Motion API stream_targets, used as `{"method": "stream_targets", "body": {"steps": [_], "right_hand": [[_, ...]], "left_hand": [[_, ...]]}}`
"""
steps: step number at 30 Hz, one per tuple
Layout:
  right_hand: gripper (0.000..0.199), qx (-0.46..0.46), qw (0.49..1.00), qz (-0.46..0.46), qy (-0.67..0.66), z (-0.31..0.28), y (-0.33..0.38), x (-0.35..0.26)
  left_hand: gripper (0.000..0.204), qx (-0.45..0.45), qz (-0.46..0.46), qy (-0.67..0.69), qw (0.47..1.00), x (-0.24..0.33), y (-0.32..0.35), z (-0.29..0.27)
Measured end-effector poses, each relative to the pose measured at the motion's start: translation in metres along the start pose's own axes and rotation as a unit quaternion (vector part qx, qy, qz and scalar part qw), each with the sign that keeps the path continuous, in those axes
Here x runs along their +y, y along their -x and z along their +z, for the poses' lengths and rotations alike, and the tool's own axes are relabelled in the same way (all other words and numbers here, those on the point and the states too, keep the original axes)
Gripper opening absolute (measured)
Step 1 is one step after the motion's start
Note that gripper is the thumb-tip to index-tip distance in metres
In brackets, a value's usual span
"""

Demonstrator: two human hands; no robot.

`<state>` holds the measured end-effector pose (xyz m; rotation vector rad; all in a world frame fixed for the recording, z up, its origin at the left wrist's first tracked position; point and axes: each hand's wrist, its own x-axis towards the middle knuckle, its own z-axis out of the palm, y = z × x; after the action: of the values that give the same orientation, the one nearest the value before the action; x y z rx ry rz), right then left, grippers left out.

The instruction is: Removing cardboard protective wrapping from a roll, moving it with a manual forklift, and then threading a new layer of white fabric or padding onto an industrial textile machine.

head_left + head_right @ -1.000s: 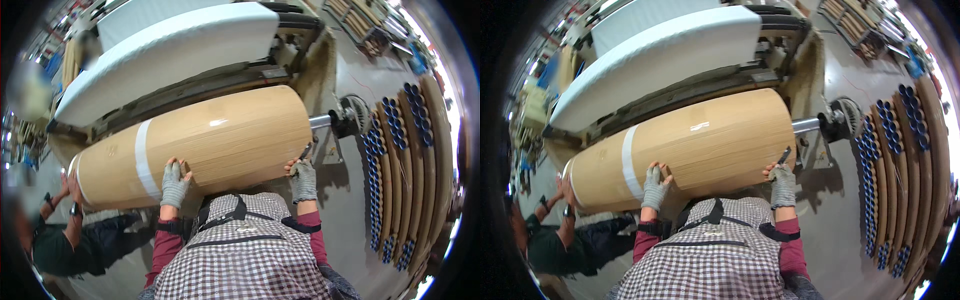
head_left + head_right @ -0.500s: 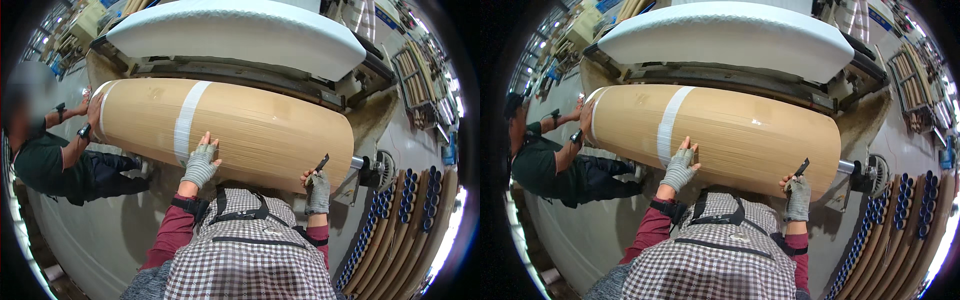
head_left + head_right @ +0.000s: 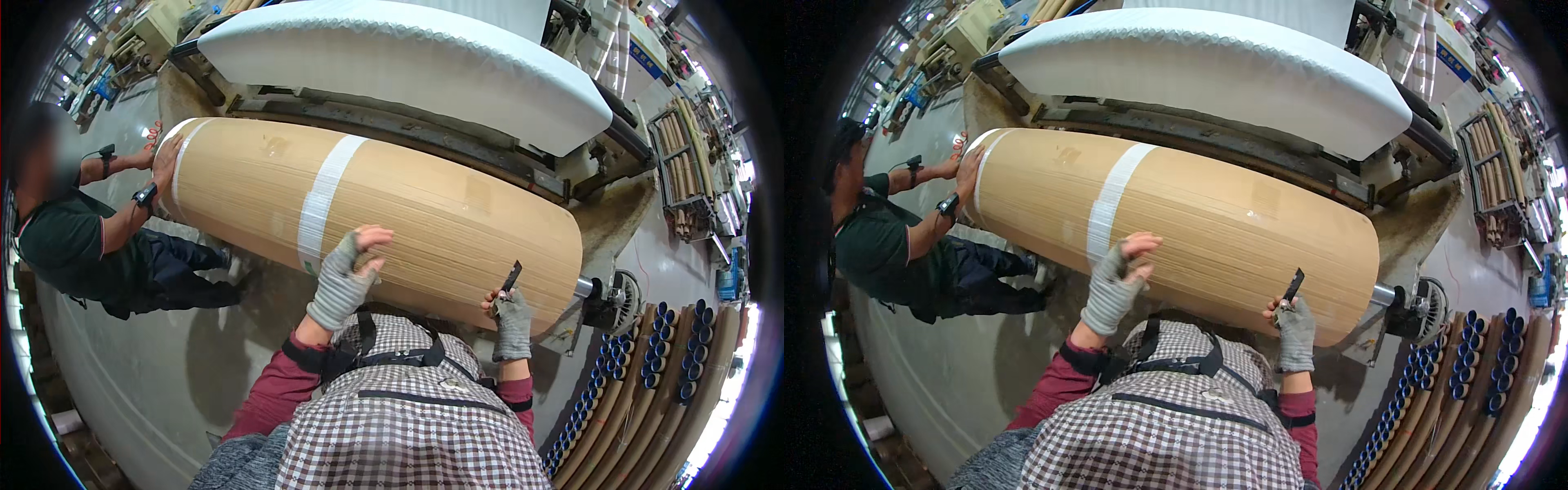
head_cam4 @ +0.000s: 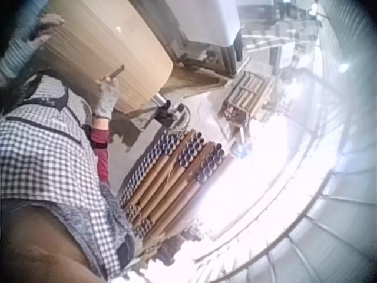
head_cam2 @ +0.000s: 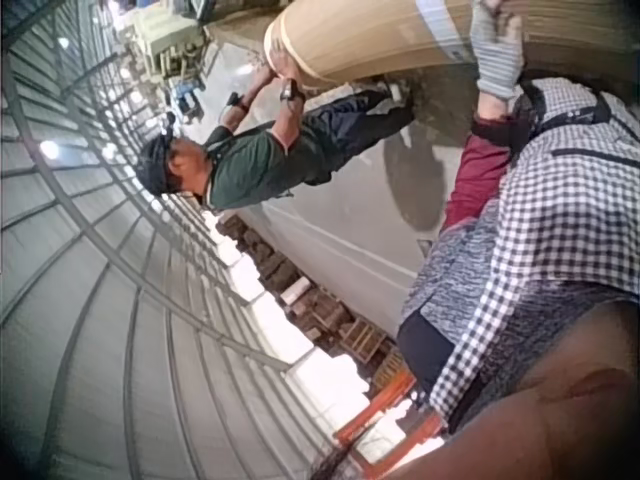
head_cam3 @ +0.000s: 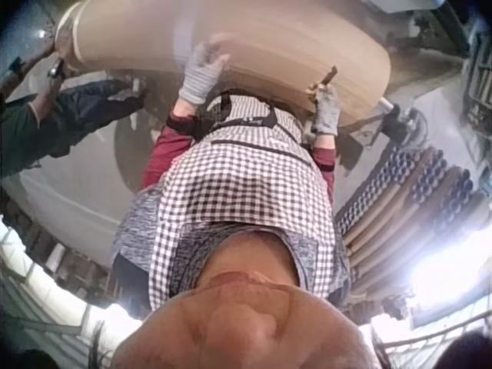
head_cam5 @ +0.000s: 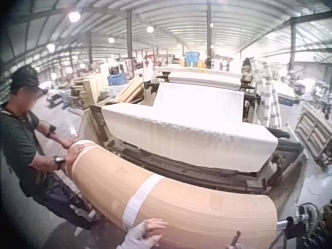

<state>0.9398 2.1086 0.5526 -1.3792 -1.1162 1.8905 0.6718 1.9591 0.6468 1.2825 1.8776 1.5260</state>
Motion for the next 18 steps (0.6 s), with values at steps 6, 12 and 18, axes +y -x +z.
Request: {"method": "stream_targets", "body": {"steps": [6, 12, 18], "right_hand": [[0.014, -0.002, 1.0, -0.018, 0.002, 0.008, 0.002, -0.004], [0.015, -0.037, 0.994, -0.048, -0.086, 0.039, -0.006, -0.026], [0.015, -0.094, 0.973, -0.032, -0.211, 0.098, 0.009, -0.068]], "left_hand": [[0.052, 0.049, -0.223, 0.615, 0.754, 0.014, 0.0, 0.003], [0.052, 0.026, -0.233, 0.66, 0.714, 0.021, 0.003, 0.001], [0.055, 0.03, -0.24, 0.686, 0.687, 0.027, 0.007, 0.004]]}}
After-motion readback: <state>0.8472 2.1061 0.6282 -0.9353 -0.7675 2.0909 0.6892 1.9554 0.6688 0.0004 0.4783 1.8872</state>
